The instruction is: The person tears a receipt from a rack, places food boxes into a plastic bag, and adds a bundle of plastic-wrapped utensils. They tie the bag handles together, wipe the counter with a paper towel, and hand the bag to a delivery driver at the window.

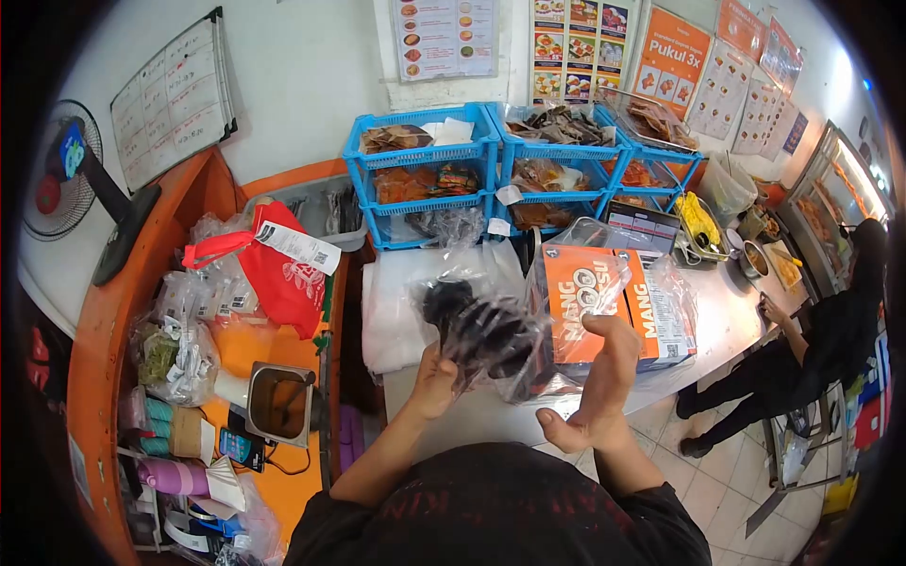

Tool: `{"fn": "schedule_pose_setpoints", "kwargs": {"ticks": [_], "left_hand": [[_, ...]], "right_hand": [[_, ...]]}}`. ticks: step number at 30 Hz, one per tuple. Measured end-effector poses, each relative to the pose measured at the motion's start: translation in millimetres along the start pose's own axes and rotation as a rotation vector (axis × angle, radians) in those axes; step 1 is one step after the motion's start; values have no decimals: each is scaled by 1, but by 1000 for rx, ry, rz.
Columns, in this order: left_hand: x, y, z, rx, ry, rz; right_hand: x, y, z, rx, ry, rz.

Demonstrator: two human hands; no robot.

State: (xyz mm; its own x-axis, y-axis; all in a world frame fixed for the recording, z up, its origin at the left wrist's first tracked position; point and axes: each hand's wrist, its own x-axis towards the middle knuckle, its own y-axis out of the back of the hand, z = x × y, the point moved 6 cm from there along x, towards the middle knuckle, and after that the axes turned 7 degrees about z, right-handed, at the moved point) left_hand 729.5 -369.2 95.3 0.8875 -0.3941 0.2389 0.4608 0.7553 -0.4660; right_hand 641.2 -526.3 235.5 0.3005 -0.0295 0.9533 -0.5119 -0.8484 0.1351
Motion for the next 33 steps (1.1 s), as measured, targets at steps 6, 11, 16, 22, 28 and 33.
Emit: {"fn": "schedule_pose_setpoints", "kwargs": {"ticks": [6,11,16,22,28,33], "left_hand": [[-5,11,-7,-70,28,51],[-2,-9,19,-41,-150,45],[-9,-3,12,-115,-71,17],[-10,1,4,-135,-112,-10],[-8,-6,8,-134,-23,-69],[-12,8,2,163,-76,97]], "right_hand": [[8,-9,-11,-108,28,-139],[1,-11,-14,-68,97,-143],[3,-7,-12,-104,4,-166],[1,-8,-11,-79,21,-100],[10,-5,-16,-53,156,-97],[7,-8,-9,28,92,-149]]}}
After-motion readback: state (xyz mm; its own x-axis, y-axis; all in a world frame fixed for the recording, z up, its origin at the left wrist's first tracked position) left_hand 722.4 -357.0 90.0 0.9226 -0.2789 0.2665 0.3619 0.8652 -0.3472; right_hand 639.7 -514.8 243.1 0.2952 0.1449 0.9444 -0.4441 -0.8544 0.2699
